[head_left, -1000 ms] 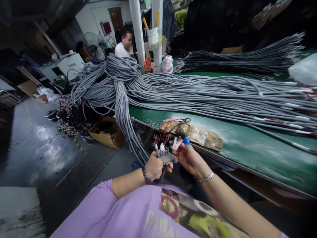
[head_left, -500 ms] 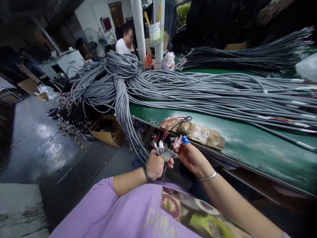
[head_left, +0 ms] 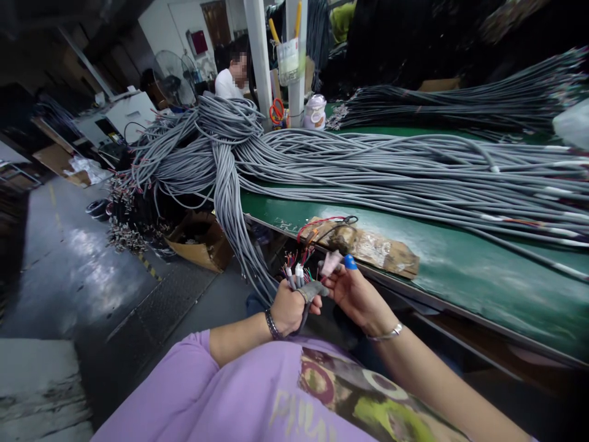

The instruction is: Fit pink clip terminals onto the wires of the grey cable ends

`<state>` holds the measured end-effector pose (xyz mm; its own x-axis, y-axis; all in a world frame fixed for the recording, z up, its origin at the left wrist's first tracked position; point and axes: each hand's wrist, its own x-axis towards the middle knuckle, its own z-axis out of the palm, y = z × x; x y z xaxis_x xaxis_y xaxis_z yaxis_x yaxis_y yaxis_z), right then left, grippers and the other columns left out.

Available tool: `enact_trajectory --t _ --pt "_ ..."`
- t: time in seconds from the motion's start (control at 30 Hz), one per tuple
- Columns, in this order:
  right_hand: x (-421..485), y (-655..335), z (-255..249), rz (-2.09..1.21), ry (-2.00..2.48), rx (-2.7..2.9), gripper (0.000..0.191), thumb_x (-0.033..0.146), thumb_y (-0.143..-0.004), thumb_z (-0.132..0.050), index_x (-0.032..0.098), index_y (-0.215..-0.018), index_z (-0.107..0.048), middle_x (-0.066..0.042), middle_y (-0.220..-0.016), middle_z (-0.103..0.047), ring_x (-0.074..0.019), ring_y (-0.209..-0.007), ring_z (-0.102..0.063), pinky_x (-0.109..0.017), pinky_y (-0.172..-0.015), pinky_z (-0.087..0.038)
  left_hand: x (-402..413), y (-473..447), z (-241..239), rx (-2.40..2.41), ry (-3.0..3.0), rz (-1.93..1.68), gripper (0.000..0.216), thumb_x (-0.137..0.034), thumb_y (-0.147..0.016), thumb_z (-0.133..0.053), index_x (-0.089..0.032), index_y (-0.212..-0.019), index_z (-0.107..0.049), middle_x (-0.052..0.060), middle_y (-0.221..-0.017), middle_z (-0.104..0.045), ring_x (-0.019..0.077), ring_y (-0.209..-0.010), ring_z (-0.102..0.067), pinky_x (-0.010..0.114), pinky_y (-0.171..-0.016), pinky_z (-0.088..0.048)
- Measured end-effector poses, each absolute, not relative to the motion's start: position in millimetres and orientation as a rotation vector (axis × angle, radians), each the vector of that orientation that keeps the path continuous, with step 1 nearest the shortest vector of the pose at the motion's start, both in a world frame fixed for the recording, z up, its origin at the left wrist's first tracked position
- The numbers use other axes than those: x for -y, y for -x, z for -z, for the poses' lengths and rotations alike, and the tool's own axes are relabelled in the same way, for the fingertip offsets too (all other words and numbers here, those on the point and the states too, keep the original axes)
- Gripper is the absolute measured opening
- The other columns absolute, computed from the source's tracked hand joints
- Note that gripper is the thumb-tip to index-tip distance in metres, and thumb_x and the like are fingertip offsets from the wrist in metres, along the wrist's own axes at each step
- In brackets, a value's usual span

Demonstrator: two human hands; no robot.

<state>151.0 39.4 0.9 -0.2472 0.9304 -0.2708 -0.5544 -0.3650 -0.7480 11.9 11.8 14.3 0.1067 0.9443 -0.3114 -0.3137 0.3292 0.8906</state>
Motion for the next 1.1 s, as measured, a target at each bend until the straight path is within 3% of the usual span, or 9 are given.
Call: enact_trajectory --t 0.17,0.37,0.73,0.9,1.1 --pt "-19.8 -154.6 1.5 -1.814 0.886 0.798 0.040 0.056 -0.063 -0.077 0.019 -0.074 -0.064 -0.001 -0.068 -0.060 -0.0135 -0.060 -0.053 -0.029 -0.060 -0.046 -6.0 -6.5 -10.2 -1.087 -0.810 -1.063 0.044 -0.052 -0.058 -0.078 -0.010 -0.065 -0.065 0.001 -0.048 -0.056 0.0081 -0.039 -0.048 0.021 -0.039 -0.040" --pt "-12.3 -150.8 -3.3 -1.541 1.027 1.021 0.025 0.041 -0.069 -0.077 0.019 -0.070 -0.065 0.000 -0.063 -0.056 -0.0125 -0.058 -0.045 -0.027 -0.055 -0.038 -2.8 -5.4 -1.7 -1.098 -0.899 -1.060 0.044 -0.054 -0.063 -0.074 -0.012 -0.062 -0.062 0.002 -0.051 -0.059 0.0089 -0.040 -0.051 0.022 -0.041 -0.041" --pt "-12.7 -148.2 -2.2 -1.728 0.916 0.913 0.026 0.041 -0.068 -0.077 0.019 -0.067 -0.063 0.001 -0.055 -0.054 -0.0119 -0.051 -0.044 -0.028 -0.053 -0.039 -1.9 3.5 -4.4 -0.894 -0.828 -1.066 0.041 -0.044 -0.063 -0.079 -0.010 -0.084 -0.070 0.006 -0.063 -0.067 0.0092 -0.043 -0.054 0.021 -0.043 -0.038" --pt "-17.0 -147.3 -3.6 -1.927 0.803 0.823 0.024 0.036 -0.071 -0.075 0.019 -0.065 -0.060 0.001 -0.054 -0.056 -0.0144 -0.053 -0.053 -0.030 -0.057 -0.044 -3.2 9.8 -7.5 -0.798 -0.847 -0.993 0.039 -0.042 -0.060 -0.081 -0.010 -0.081 -0.072 0.010 -0.070 -0.070 0.0108 -0.047 -0.057 0.021 -0.045 -0.035" --pt "-36.3 -158.3 -3.3 -1.951 0.789 0.662 0.038 0.057 -0.073 -0.066 0.021 -0.082 -0.066 -0.002 -0.073 -0.062 -0.0140 -0.060 -0.054 -0.031 -0.058 -0.049 -6.5 7.8 -13.2 -0.802 -0.849 -1.089 0.034 -0.039 -0.059 -0.081 -0.012 -0.078 -0.072 0.009 -0.070 -0.071 0.0112 -0.049 -0.058 0.021 -0.045 -0.034"
